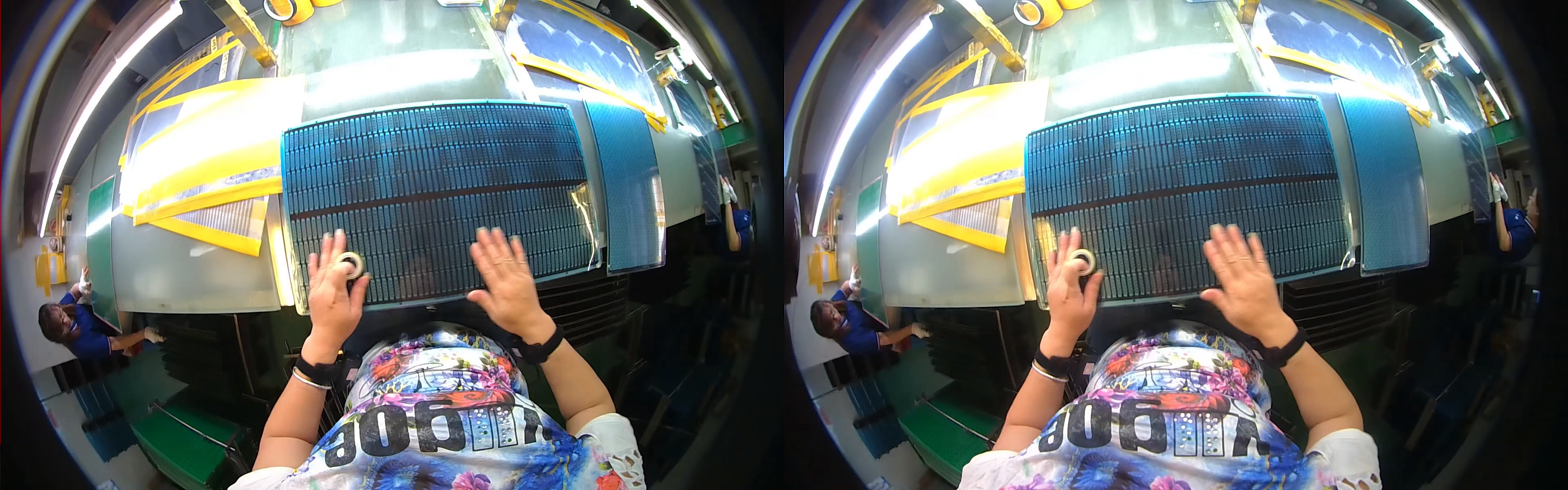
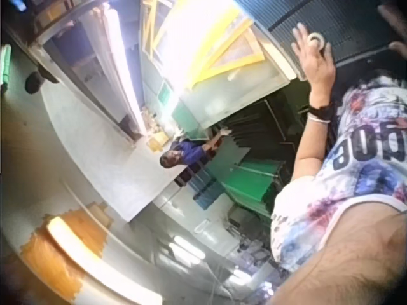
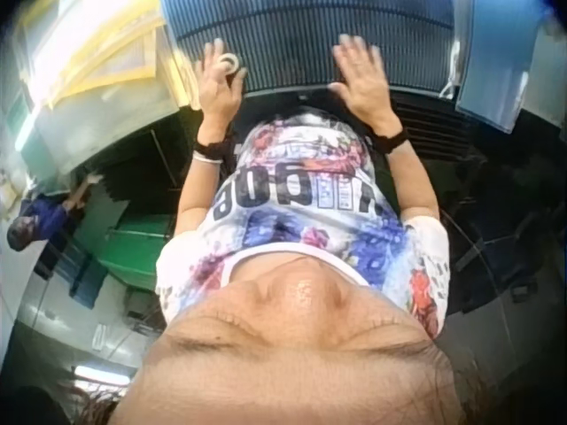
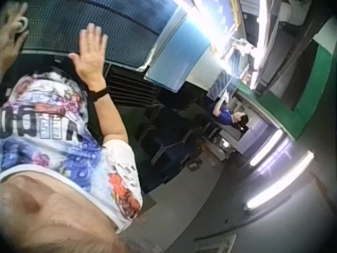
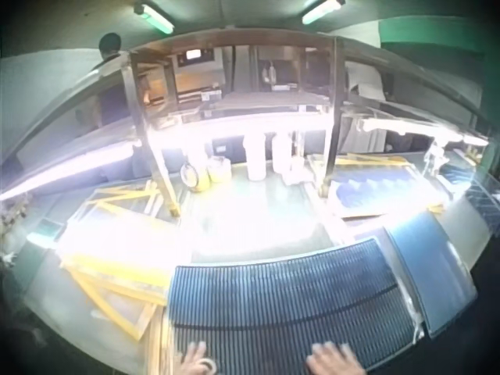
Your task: Inspecting mesh panels and securing them onto frames using adhesive tape at an assembly station.
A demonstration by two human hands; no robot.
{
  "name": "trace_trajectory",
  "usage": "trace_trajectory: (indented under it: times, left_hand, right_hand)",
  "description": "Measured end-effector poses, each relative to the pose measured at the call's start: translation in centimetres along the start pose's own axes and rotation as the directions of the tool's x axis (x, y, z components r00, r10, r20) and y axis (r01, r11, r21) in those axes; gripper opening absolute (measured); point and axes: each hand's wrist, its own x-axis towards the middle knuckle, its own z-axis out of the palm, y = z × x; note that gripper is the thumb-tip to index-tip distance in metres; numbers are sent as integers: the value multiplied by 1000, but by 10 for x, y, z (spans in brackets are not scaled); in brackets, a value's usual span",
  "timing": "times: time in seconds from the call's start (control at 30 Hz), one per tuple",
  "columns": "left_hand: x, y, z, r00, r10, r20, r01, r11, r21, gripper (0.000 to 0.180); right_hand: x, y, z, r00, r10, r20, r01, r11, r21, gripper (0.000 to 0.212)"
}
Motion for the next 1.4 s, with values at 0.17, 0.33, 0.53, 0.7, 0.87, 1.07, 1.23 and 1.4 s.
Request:
trace_trajectory:
  times: [0.17,0.33,0.53,0.7,0.87,1.07,1.23,1.4]
  left_hand:
    - [-18,10,-12,989,28,145,16,955,-296,23]
    - [-66,-10,-46,869,-245,-429,223,970,-101,21]
    - [-95,-30,-51,548,-797,-254,517,561,-646,27]
    - [-90,-27,-31,509,-849,-139,493,420,-762,29]
    - [-85,-26,-19,564,-804,-189,421,477,-771,30]
    - [-83,-27,-11,551,-805,-219,336,454,-825,30]
    - [-77,-24,-9,579,-785,-219,289,449,-845,35]
    - [-75,-21,-5,596,-772,-221,308,473,-825,38]
  right_hand:
    - [-1,-23,-13,984,-176,6,162,915,369,67]
    - [-39,-1,-46,894,234,-381,-104,938,331,31]
    - [-39,-14,-39,929,60,-365,40,965,259,21]
    - [-7,-40,-10,954,-205,-221,242,957,157,44]
    - [17,-58,18,955,-289,-65,295,948,121,63]
    - [24,-61,19,957,-289,-5,287,952,107,64]
    - [31,-72,11,952,-306,-22,303,927,221,63]
    - [53,-99,21,933,-359,-6,352,912,212,73]
